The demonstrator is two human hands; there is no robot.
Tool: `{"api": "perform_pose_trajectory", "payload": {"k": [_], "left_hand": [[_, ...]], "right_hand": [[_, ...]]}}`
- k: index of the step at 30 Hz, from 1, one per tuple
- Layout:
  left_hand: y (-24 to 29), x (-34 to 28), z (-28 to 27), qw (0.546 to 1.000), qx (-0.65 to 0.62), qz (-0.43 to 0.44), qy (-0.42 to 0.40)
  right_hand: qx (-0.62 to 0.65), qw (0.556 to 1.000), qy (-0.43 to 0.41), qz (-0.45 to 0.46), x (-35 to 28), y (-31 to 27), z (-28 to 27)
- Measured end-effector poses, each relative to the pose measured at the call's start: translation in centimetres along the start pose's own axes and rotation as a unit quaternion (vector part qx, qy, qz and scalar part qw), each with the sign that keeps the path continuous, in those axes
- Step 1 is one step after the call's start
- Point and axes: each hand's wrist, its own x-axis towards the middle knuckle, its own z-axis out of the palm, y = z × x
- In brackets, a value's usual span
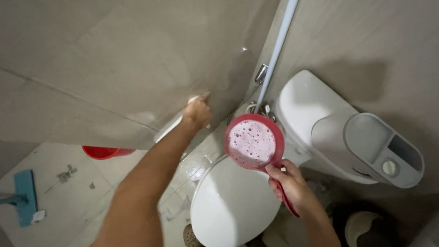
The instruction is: The person prepares a soapy solution in a red scoop at a sink, then uses a cloth to wipe the tiled walls of the bathroom. The person repeatedly dips the cloth into the soapy water and scrubs the wall surfaces around the toilet and sink area.
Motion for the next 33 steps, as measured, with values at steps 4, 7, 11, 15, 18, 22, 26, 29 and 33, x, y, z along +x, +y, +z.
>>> {"api": "perform_pose_trajectory", "payload": {"k": [4, 7, 11, 15, 18, 22, 26, 29, 33], "left_hand": [[4.8, 12.8, 16.5, 0.901, -0.423, -0.056, 0.077], [5.7, 9.7, 8.5, 0.936, -0.347, -0.056, 0.012], [4.3, 4.2, 0.3, 0.969, -0.229, -0.067, -0.069], [4.5, 1.8, 0.1, 0.973, -0.213, -0.042, -0.076], [2.8, -3.5, -0.7, 0.997, -0.078, 0.002, -0.006], [1.3, -10.2, -0.5, 0.991, 0.116, -0.008, 0.068], [1.8, -16.8, -0.3, 0.979, 0.184, -0.068, 0.063], [3.1, -20.8, 0.5, 0.990, 0.137, -0.043, 0.009], [5.5, -21.3, 4.1, 0.997, -0.009, -0.069, 0.045]], "right_hand": [[0.004, 1.000, -0.013, -0.011, 1.0, 0.8, -0.3], [0.006, 1.000, -0.015, -0.006, 1.3, 1.3, -0.6], [-0.016, 1.000, 0.000, 0.001, 1.9, 2.4, -1.2], [-0.001, 1.000, 0.015, 0.019, 1.0, 2.3, -1.1], [0.007, 1.000, 0.017, 0.022, 0.3, 2.5, -1.1], [-0.007, 0.999, 0.028, 0.027, 0.2, 2.1, -0.9], [-0.006, 1.000, 0.008, 0.007, -0.4, 1.0, 1.0], [-0.005, 1.000, -0.001, 0.001, -0.4, 0.5, 2.7], [-0.027, 0.999, -0.009, -0.030, -0.5, 0.1, 6.0]]}}
